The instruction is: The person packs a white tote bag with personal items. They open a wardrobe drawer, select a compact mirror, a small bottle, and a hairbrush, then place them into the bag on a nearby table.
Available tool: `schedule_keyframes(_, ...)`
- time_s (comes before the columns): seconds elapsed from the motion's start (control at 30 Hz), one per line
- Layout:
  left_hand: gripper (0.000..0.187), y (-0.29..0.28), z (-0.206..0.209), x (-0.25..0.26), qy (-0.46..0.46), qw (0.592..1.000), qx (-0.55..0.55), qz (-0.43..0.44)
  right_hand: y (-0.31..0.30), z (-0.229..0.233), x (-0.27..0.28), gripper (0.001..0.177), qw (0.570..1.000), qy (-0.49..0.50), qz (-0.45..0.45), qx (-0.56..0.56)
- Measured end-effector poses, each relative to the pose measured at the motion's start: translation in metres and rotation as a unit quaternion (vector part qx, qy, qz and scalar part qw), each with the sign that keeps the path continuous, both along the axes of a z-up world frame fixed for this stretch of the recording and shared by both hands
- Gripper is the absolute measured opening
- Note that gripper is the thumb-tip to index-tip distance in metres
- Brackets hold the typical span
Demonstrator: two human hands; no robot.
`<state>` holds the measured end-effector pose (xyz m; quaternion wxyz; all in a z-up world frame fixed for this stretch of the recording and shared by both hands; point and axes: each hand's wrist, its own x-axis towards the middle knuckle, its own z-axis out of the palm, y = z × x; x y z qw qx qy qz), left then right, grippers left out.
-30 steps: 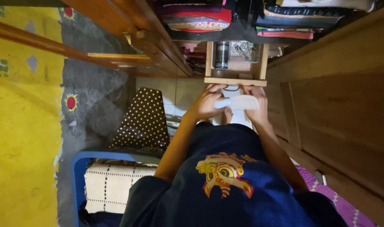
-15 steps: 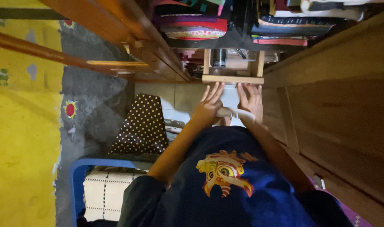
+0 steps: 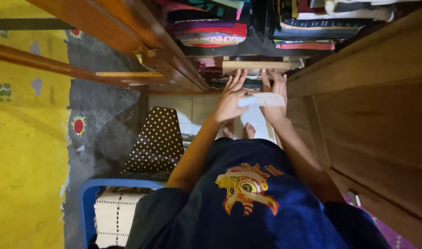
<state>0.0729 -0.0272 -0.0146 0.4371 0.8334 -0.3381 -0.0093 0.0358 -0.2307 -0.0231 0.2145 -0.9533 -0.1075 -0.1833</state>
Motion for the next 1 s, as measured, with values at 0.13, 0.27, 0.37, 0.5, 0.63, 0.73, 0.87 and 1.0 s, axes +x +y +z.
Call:
schedule_keyframes(0.13,0.027,-0.003,-0.005,0.022,-0.002,1.000,0.023,0.004,0.003,-0.002,0.020,0.084,0.999,0.022,-0.024,-0.014)
schedule_keyframes(0.27,0.029,-0.007,-0.013,0.041,0.002,1.000,0.017,0.007,0.004,0.000,0.035,0.081,0.999,0.032,-0.028,0.015)
schedule_keyframes(0.37,0.026,-0.008,-0.017,0.048,-0.004,1.000,0.024,0.011,0.005,0.006,0.041,0.072,0.996,0.069,-0.041,0.038)
schedule_keyframes(0.5,0.030,-0.008,-0.014,0.051,-0.024,0.999,0.039,0.022,0.008,0.014,0.043,0.073,0.995,0.045,-0.035,0.083)
schedule_keyframes(0.63,0.058,-0.022,-0.009,0.035,0.223,0.969,-0.006,0.105,0.002,0.020,0.023,0.045,0.987,0.022,-0.065,0.145)
schedule_keyframes(0.73,0.043,-0.054,0.002,0.013,0.182,0.968,-0.029,0.172,-0.011,0.035,-0.013,0.027,0.969,-0.036,-0.148,0.195)
schedule_keyframes(0.87,0.032,-0.093,0.025,-0.045,0.212,0.955,-0.202,0.039,-0.030,0.070,-0.082,0.009,0.930,-0.029,-0.287,0.226)
schedule_keyframes(1.0,0.025,-0.138,0.059,-0.094,0.279,0.928,-0.245,-0.026,-0.042,0.118,-0.150,0.006,0.899,-0.091,-0.347,0.251)
